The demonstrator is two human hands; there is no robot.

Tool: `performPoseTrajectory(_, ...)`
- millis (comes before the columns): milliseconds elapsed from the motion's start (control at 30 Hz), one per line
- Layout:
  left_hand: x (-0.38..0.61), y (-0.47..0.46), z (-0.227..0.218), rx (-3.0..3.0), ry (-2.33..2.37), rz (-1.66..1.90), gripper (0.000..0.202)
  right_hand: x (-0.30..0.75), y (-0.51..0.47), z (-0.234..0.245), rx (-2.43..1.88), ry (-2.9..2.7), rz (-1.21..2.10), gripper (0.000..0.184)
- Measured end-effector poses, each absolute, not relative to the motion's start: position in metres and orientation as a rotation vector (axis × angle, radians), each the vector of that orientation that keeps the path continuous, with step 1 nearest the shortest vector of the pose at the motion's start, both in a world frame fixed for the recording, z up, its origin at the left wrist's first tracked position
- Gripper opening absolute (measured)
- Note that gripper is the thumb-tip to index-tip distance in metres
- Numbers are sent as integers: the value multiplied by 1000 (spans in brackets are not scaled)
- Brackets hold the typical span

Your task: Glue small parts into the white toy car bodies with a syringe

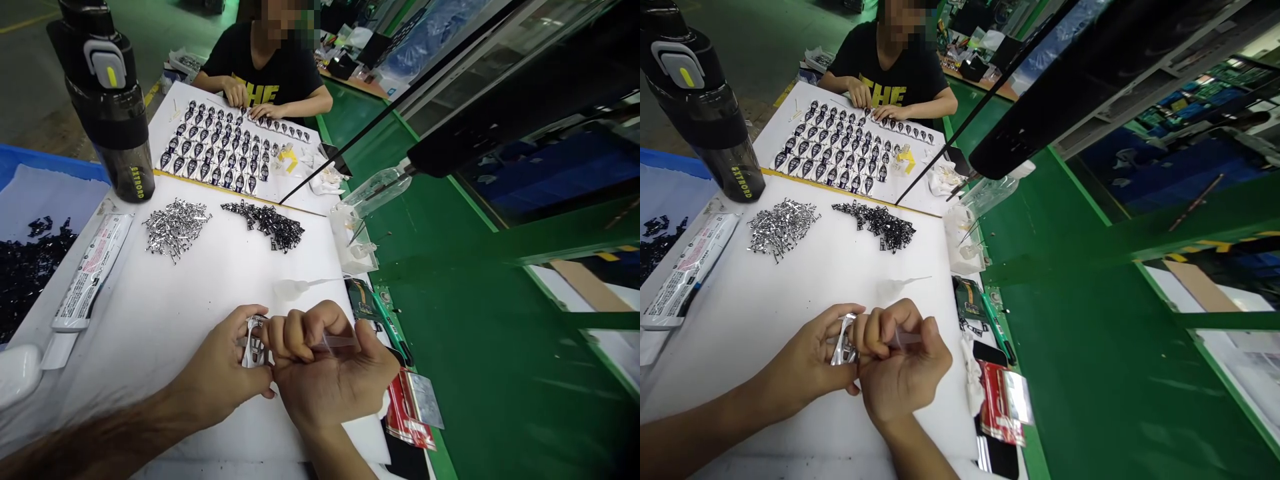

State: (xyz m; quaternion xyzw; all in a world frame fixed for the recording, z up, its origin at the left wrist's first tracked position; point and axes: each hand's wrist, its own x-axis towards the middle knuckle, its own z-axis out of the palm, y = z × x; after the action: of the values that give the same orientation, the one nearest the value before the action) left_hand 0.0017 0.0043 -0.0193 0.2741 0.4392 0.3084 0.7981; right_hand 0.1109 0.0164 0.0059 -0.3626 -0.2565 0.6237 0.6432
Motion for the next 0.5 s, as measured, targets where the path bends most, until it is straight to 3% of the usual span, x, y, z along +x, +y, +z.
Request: performPoseTrajectory(500,1,5,-17,610,977,642,65,109,17,4,-840,-603,1361,47)
